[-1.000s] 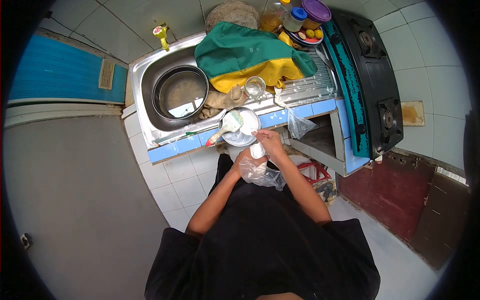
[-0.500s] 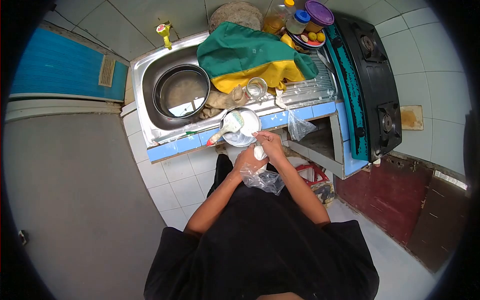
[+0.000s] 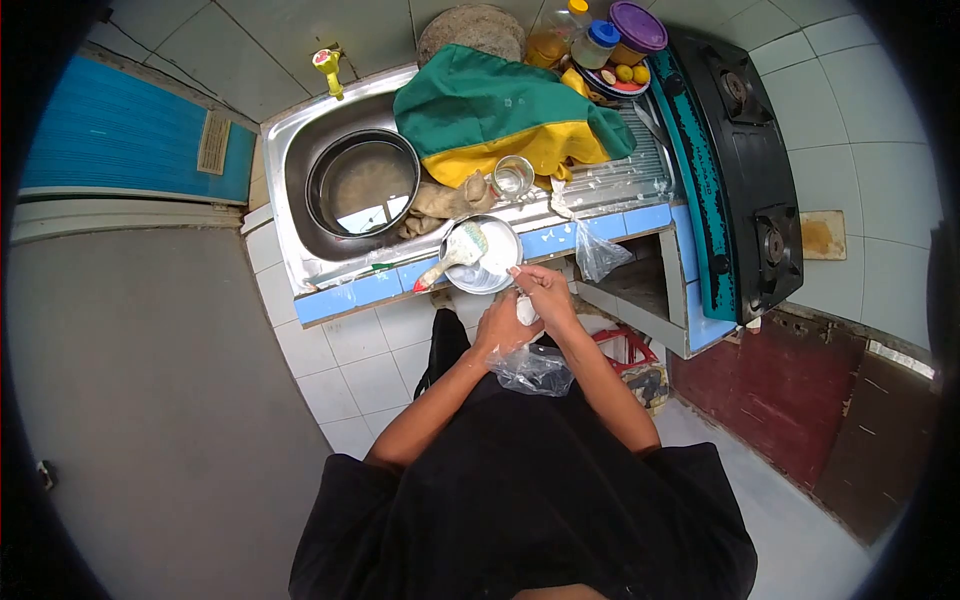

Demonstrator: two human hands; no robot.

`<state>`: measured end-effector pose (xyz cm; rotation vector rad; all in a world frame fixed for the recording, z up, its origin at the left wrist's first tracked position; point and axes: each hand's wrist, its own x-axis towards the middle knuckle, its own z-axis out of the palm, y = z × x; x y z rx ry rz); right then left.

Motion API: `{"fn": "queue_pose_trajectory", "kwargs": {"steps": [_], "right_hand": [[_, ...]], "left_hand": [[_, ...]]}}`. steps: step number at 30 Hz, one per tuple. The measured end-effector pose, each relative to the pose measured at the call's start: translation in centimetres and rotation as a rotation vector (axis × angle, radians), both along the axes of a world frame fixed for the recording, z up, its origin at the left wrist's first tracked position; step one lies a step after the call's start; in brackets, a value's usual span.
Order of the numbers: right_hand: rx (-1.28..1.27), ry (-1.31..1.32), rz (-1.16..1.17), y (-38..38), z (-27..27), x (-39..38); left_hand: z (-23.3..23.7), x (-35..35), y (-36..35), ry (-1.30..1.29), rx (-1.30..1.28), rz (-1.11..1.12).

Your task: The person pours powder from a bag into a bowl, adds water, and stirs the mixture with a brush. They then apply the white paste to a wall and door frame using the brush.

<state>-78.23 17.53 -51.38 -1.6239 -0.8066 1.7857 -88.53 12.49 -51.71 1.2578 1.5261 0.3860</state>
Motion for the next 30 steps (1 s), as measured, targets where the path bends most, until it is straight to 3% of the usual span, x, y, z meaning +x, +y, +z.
{"fn": "queue_pose_trajectory", "kwargs": {"steps": [18,23,30], "right_hand": [[-0.061,0.09,-0.024,0.0,1.7,0.2],[-0.025,0.092,0.035,-0.2,0.8,1.0],[-0.094,0.169,0.04,0.0,3.6,0.9]], "left_hand": [[-1.3,0.7,-0.5,0.083,0.145,-0.042],[-1.1,0.8,-0.6,0.036,0.186,-0.016],[-0.7,0.5,-0.6,-0.075,0.221,-0.035]]}}
